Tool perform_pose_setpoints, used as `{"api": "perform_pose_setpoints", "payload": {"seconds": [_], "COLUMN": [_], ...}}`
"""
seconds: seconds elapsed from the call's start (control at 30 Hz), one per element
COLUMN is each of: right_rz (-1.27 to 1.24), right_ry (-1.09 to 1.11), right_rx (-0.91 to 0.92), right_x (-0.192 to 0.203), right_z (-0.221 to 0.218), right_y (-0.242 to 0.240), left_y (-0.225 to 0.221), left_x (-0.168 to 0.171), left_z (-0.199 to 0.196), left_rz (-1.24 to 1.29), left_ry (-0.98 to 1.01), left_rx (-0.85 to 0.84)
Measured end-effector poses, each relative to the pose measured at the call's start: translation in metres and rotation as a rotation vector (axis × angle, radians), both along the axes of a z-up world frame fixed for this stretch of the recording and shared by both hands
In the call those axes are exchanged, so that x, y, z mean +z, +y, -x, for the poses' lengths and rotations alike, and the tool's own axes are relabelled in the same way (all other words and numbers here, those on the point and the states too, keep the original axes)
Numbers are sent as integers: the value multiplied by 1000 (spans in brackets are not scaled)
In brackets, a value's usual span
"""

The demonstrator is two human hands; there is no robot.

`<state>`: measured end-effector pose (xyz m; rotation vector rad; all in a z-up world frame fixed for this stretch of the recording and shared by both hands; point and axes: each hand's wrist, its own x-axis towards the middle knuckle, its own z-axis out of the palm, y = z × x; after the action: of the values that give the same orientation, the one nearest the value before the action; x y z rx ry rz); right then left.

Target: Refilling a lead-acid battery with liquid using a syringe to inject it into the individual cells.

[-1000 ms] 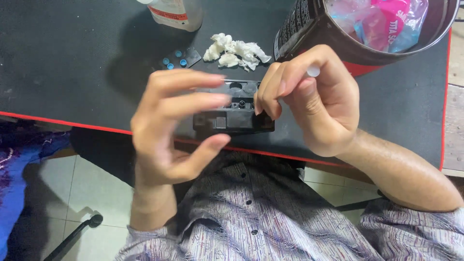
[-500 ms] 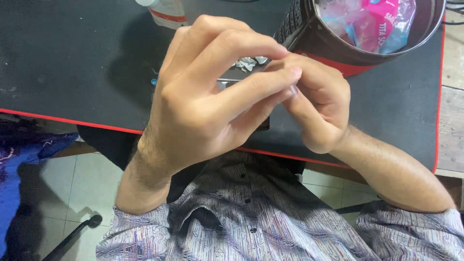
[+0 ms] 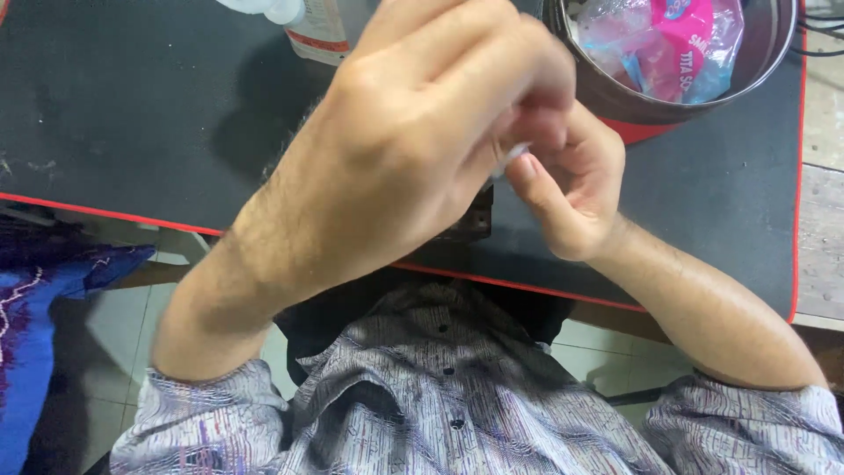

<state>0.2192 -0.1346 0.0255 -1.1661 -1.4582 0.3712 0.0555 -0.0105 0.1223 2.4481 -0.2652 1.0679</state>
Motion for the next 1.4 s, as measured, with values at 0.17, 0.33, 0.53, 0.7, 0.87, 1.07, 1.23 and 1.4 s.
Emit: {"api": "perform_pose_setpoints", "payload": {"seconds": [0.17,0.33,0.53,0.7,0.87,1.07,1.23,1.4], "right_rz": [28,22,6,-10,-16,48,9,17], "right_ry": [71,22,76,52,109,163,180,150], "right_rx": [6,22,64,28,53,114,142,178], "right_x": [-8,0,-6,-17,-24,-13,-12,4], "right_z": [-5,-2,-1,-6,-7,-2,-3,2], "right_y": [-3,-1,1,1,1,0,1,3], "left_y": [-1,-3,-8,-15,-24,-29,-21,-22], "left_x": [1,10,16,17,16,27,17,15], "left_z": [-3,0,-2,-6,-11,-9,-12,-7], "left_rz": [-243,-293,-275,-166,-123,-34,-151,-158], "left_ry": [98,40,38,79,89,-21,65,156], "left_rx": [161,265,303,250,304,356,363,329]}}
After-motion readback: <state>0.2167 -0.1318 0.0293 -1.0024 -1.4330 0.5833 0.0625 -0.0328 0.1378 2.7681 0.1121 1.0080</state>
